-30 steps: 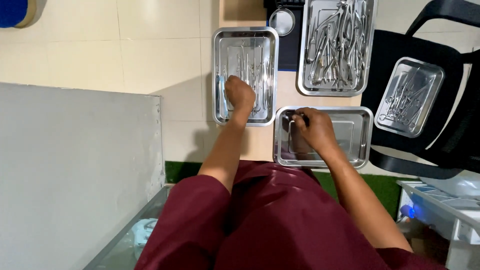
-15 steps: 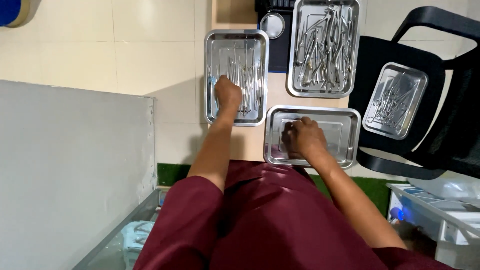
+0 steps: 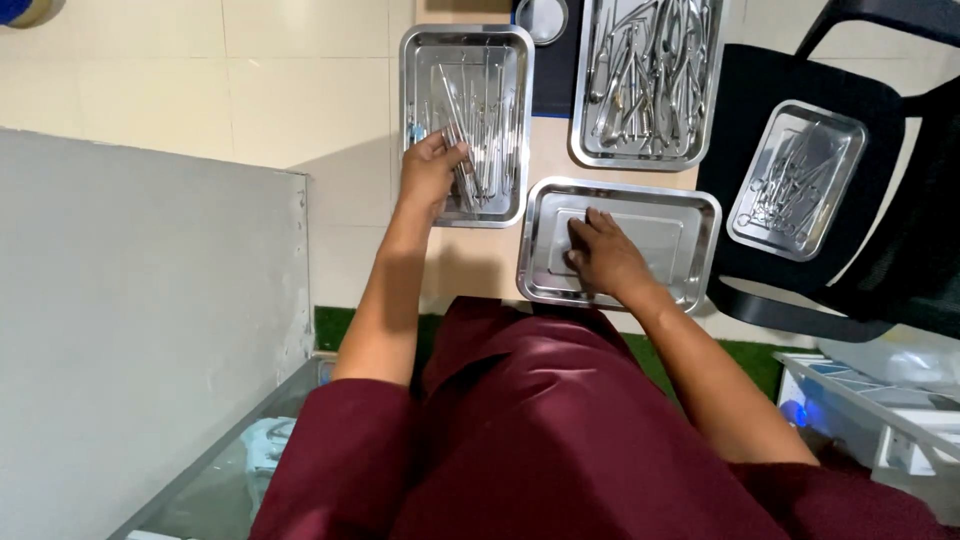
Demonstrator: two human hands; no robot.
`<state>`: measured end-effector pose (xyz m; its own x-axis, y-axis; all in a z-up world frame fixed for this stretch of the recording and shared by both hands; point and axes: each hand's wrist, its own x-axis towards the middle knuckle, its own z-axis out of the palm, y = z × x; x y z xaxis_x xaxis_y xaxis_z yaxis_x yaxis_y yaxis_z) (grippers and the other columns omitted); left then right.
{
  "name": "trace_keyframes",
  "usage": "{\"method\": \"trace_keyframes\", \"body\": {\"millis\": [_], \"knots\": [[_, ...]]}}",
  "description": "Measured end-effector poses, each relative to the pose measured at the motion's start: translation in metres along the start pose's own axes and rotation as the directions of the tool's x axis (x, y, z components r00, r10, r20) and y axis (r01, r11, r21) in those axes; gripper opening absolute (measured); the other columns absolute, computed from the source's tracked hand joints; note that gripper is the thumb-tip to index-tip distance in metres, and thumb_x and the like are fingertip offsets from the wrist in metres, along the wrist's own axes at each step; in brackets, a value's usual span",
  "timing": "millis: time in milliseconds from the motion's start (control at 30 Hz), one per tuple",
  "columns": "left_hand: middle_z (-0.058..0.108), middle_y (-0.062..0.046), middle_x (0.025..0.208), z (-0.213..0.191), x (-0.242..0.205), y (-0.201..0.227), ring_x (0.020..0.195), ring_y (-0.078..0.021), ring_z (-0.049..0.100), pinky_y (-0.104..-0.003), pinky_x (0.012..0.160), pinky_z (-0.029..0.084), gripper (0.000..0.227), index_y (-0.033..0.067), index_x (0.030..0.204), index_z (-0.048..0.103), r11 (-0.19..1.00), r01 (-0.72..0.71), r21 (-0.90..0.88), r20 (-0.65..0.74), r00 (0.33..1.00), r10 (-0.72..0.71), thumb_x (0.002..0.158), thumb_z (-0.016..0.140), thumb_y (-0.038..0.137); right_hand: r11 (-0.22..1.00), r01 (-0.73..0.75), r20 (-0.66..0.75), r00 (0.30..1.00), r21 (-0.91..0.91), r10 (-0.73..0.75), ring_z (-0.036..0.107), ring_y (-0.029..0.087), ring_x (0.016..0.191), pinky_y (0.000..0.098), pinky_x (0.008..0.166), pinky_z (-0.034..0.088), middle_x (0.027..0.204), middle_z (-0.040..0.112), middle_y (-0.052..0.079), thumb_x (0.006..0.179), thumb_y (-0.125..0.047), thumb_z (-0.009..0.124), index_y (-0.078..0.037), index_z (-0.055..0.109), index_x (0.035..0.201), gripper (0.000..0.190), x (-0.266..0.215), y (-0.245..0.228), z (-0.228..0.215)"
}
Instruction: Sort and arrange dental instruments from large trays into smaller trays on a laboratory bench.
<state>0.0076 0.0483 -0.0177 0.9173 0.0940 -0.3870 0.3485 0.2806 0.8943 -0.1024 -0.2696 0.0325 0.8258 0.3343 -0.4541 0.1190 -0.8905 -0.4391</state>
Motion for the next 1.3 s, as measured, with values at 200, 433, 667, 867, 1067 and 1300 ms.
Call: {"method": "trace_keyframes", "body": {"millis": [200,433,667,867,1067,1300], "knots": [[0.073,-0.002,0.093,0.074,-0.078,0.051,0.075,-0.0093,0.065,-0.025,0.067,0.056,0.027,-0.0006,0.122,0.068,0.994,0.109,0.024,0.187,0.976,-0.112,0.095,0.069,0.002,0.895,-0.005,-0.266,0.954,0.445,0.137,0.073,0.03,0.101,0.0381,0.088,0.058,0.116,0.073,0.018,0.101,-0.031,0.068,-0.006,0.073,0.124,0.035,-0.008,-0.034,-0.054],[0.071,-0.002,0.088,0.135,-0.141,0.051,0.073,-0.0082,0.062,-0.024,0.066,0.053,0.031,-0.0012,0.128,0.067,0.978,0.104,0.182,0.442,0.879,-0.176,0.097,0.067,0.004,0.306,0.043,-0.119,0.965,0.951,0.233,0.06,0.006,0.072,0.0227,0.064,0.049,0.087,0.072,0.0,0.097,-0.02,0.073,-0.001,0.076,0.111,0.023,-0.025,-0.045,-0.095],[0.073,-0.002,0.092,0.162,-0.154,0.058,0.074,-0.0085,0.061,-0.026,0.068,0.053,0.027,-0.0034,0.121,0.07,0.97,0.136,0.202,0.498,0.839,-0.221,0.095,0.068,0.003,0.174,0.119,-0.166,0.942,0.978,0.291,0.058,0.007,0.068,0.0234,0.061,0.046,0.083,0.069,0.0,0.096,-0.016,0.076,0.0,0.075,0.105,0.018,-0.045,-0.019,-0.095],[0.072,-0.003,0.093,0.168,-0.15,0.06,0.079,-0.0082,0.065,-0.025,0.075,0.055,0.026,-0.0025,0.124,0.07,0.967,0.093,0.238,0.564,0.797,-0.216,0.099,0.066,0.007,0.159,0.153,-0.197,0.928,0.975,0.316,0.061,0.007,0.067,0.0233,0.06,0.049,0.084,0.071,0.002,0.096,-0.014,0.074,0.001,0.076,0.111,0.022,-0.065,-0.024,-0.126],[0.072,-0.003,0.094,0.168,-0.145,0.053,0.082,-0.0083,0.065,-0.025,0.076,0.056,0.033,-0.0016,0.129,0.067,0.966,0.051,0.252,0.558,0.808,-0.188,0.097,0.068,0.006,0.272,0.135,-0.224,0.918,0.953,0.327,0.059,0.007,0.066,0.025,0.059,0.048,0.084,0.071,0.006,0.098,-0.014,0.075,0.001,0.078,0.115,0.022,-0.062,-0.009,-0.117],[0.073,-0.006,0.099,0.138,-0.133,0.062,0.083,-0.011,0.067,-0.025,0.078,0.058,0.035,-0.0037,0.131,0.065,0.981,0.013,0.195,0.35,0.933,-0.082,0.097,0.067,0.003,0.993,0.12,-0.547,0.83,-0.008,-0.105,0.067,0.035,0.076,0.0469,0.064,0.051,0.087,0.071,0.019,0.09,-0.011,0.075,-0.009,0.08,0.116,0.027,-0.04,0.034,-0.064]]}}
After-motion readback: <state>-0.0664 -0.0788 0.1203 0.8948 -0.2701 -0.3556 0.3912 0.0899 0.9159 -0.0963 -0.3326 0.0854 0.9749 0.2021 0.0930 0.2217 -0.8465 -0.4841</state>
